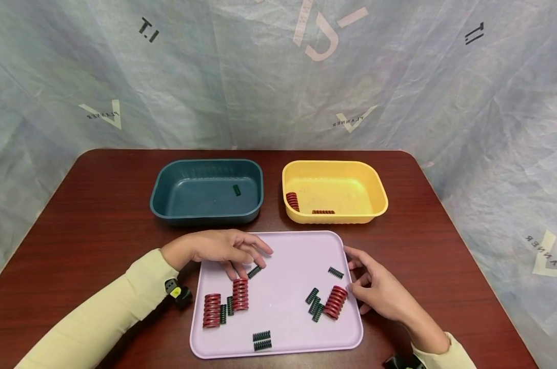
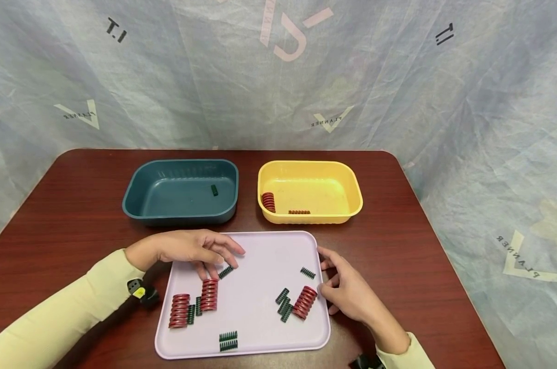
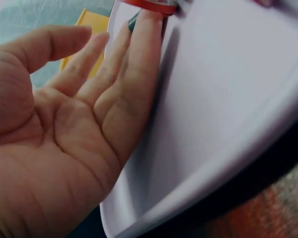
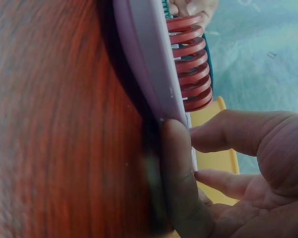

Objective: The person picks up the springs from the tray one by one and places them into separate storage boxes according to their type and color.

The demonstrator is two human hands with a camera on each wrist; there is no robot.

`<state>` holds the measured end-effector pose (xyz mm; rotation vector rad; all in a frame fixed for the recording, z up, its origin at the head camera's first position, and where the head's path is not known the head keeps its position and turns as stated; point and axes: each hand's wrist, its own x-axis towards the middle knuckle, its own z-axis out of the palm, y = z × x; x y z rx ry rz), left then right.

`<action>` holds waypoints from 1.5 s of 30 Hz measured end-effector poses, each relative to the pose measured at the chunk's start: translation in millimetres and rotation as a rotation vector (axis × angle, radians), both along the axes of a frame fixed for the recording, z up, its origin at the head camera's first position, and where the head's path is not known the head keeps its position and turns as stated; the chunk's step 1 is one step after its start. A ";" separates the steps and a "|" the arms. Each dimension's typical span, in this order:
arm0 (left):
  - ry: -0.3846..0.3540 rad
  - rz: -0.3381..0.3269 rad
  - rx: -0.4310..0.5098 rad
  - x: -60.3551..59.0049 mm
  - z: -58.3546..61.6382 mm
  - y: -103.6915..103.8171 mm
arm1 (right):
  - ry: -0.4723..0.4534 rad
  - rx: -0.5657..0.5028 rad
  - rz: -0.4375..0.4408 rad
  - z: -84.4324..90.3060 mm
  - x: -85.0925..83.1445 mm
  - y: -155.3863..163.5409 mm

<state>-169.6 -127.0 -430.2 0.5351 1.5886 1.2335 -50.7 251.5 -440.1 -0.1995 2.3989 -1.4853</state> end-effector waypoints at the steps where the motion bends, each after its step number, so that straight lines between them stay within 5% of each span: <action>1: 0.002 0.013 -0.004 0.4 0.0 0.2 | -0.001 0.002 -0.003 0.1 0.1 -0.1; 5: 0.061 0.064 -0.018 2.7 0.3 2.3 | 0.001 0.008 -0.008 0.3 0.1 -0.3; 12: 0.330 0.190 -0.077 7.3 -1.7 9.8 | 0.013 0.016 -0.002 -0.5 0.2 0.1; 17: 0.388 0.239 -0.080 9.3 -2.1 12.9 | 0.016 0.014 0.000 -0.9 0.2 0.1; 21: 0.370 0.236 -0.058 9.8 2.8 10.7 | 0.019 0.008 0.012 -0.8 -0.1 0.4; 34: 0.139 0.275 0.106 1.6 30.6 -1.0 | 0.028 0.001 0.023 -0.5 0.0 0.8; 45: 0.087 0.372 0.193 -16.9 49.9 -23.0 | 0.023 0.002 0.024 0.0 0.2 0.3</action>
